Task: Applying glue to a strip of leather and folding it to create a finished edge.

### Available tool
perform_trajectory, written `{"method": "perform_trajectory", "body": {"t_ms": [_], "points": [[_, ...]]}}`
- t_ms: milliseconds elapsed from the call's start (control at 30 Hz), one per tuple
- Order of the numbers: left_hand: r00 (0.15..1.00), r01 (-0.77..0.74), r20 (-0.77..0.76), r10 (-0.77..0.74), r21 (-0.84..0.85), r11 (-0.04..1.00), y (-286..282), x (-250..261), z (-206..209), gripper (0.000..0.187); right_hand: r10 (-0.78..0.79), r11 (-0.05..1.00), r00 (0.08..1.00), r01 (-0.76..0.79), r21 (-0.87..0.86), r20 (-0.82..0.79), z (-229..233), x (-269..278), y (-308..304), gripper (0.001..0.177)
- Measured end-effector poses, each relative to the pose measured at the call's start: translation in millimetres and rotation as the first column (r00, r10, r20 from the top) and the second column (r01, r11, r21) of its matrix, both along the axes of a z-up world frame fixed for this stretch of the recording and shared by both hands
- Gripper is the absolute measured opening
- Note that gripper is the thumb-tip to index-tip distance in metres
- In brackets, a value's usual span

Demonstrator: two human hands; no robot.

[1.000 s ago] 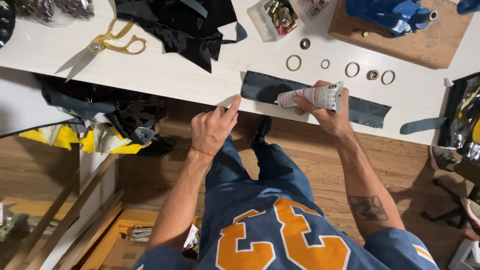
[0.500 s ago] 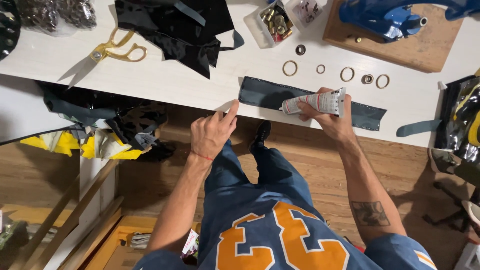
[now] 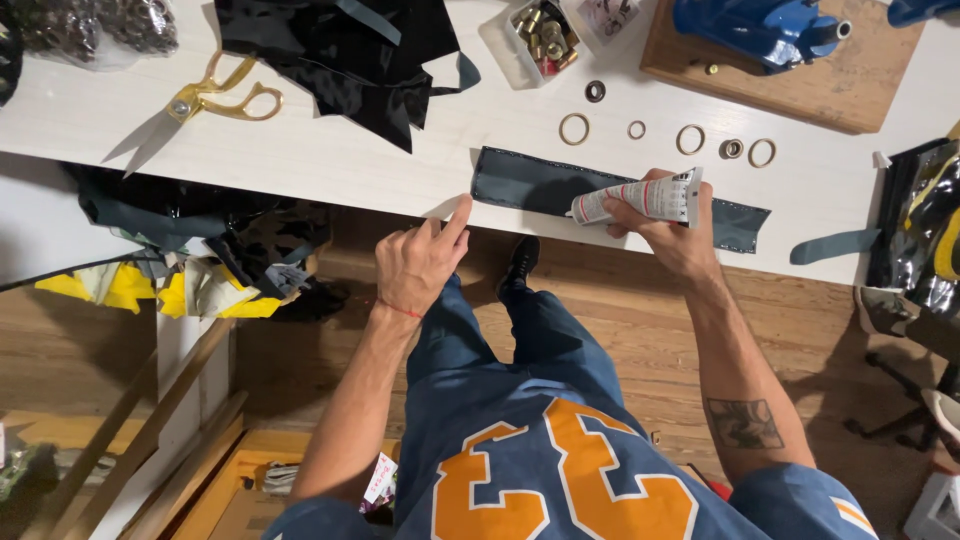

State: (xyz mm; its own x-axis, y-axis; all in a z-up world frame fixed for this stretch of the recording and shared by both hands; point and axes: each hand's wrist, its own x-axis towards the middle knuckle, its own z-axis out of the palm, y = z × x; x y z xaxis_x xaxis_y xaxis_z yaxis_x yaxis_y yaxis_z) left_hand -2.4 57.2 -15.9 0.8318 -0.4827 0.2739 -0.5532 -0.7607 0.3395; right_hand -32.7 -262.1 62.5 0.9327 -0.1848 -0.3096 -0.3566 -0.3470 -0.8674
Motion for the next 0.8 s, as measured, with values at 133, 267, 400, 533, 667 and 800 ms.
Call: {"method": "perform_trajectory", "body": {"t_ms": [133,267,400,533,667,800], "points": [[1.000,0.008,-0.027,-0.008,0.020,1.000,-0.3,-1.0,-6.8,0.055,-0.013,1.000,1.000,0.013,0.008,-0.022,1.0,0.5,-3.0,0.019],[1.000,0.006,-0.021,-0.006,0.024,1.000,0.2,0.0,-0.4,0.055,0.000,1.000,1.000,0.000,-0.009,-0.026,-1.0,-0.4,-6.7,0.019],[1.000,0.009,-0.011,-0.009,0.021,1.000,-0.5,0.9,-0.8,0.055,0.005,1.000,1.000,-0.005,-0.002,-0.019,-0.4,-0.7,-6.8,0.020],[1.000,0.002,-0.019,-0.002,0.016,1.000,0.0,1.1,0.8,0.055,0.004,1.000,1.000,-0.004,-0.016,-0.019,1.8,-0.9,-8.2,0.020],[1.000,0.007,-0.023,-0.007,0.010,1.000,-0.3,0.3,-1.1,0.055,-0.015,1.000,0.999,0.014,-0.016,-0.032,3.2,-1.3,-10.1,0.020],[1.000,0.007,-0.009,-0.007,0.023,1.000,-0.7,0.9,-0.7,0.056,-0.026,0.999,0.999,0.025,-0.033,-0.047,6.0,-0.5,-10.5,0.019]]}}
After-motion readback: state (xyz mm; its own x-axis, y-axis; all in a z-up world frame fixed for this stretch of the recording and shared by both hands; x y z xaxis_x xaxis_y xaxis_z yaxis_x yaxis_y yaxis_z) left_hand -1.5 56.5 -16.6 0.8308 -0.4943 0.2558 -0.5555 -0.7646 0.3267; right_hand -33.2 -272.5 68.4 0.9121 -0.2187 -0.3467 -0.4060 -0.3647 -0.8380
